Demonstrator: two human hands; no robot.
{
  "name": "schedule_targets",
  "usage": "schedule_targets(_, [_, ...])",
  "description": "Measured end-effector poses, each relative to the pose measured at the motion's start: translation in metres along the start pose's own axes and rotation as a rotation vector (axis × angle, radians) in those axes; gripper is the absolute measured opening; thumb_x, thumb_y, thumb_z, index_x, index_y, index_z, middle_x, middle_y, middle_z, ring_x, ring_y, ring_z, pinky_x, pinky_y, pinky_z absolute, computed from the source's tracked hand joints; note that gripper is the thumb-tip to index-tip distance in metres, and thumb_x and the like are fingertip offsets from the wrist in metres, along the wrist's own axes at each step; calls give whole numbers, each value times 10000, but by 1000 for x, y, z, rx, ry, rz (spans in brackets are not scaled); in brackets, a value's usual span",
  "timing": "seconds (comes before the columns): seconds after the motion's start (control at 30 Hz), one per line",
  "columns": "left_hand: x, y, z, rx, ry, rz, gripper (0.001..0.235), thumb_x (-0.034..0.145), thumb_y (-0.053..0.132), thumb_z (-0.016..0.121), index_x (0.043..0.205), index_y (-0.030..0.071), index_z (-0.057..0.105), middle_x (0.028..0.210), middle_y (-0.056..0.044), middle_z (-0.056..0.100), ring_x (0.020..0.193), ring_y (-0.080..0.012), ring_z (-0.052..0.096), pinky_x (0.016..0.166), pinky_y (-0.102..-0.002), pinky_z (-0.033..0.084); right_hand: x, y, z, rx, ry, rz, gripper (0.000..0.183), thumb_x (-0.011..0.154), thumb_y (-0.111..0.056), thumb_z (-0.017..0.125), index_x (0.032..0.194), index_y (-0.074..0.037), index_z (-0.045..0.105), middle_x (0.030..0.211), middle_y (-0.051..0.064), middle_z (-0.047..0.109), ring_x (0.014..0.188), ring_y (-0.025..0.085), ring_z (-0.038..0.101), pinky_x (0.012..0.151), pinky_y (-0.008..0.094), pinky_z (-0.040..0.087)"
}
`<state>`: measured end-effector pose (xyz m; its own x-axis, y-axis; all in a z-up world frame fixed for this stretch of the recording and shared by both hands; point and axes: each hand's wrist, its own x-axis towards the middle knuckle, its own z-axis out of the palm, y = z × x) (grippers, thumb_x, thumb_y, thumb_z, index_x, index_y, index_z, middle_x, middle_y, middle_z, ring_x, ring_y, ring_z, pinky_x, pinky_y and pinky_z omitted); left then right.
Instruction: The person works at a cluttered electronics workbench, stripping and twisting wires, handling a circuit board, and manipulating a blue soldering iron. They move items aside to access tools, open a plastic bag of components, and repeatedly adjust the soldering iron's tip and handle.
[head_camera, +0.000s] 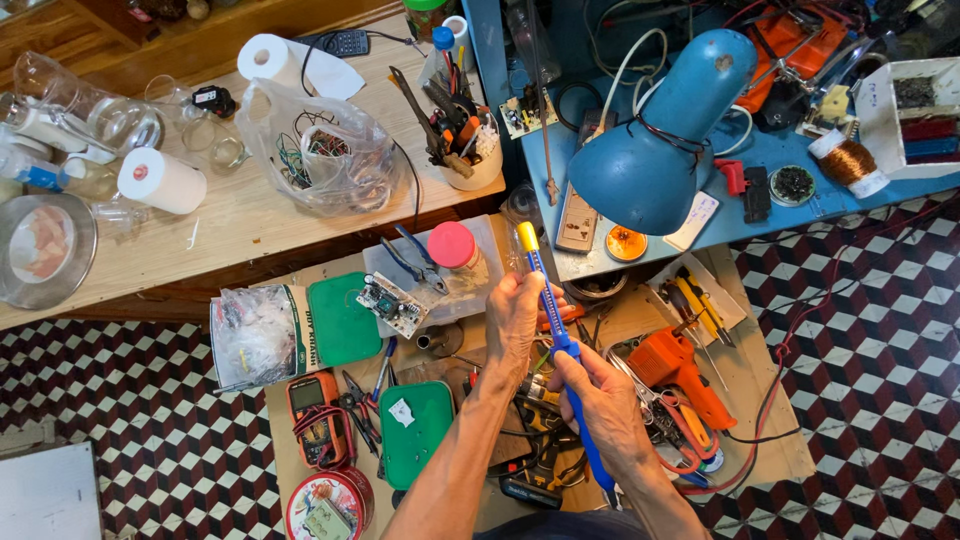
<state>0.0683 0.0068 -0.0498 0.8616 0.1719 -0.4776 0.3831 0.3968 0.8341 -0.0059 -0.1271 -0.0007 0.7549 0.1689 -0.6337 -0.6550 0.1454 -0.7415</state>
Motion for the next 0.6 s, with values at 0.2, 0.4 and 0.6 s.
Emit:
schedule_targets(0.2, [-7,-24,-2,-20,-65,-19,391,958,325,641,1099,-35,585,883,-147,727,724,-216,737,664,-322,635,1,7,-4,106,-39,-22,328,1001,-338,603,894,-31,648,581,-5,516,468,67,469,409,224,345])
schedule_targets(0.4, [-4,-24,-15,8,-162,6,401,992,326,616,1153,-38,575,916,-168,757,812,-225,744,735,-345,630,0,10,-2,63,-15,-20,278,987,-312,611,1014,-41,664,698,9,589,500,64,500,419,221,372])
schedule_targets(0.6, [-2,-16,-26,62,-182,-22,380,1005,285,564,1204,-38,567,967,-176,764,866,-227,756,752,-346,635,-1,11,-2,8,-10,10,362,958,-281,620,1269,-100,661,807,21,662,514,58,518,423,214,396])
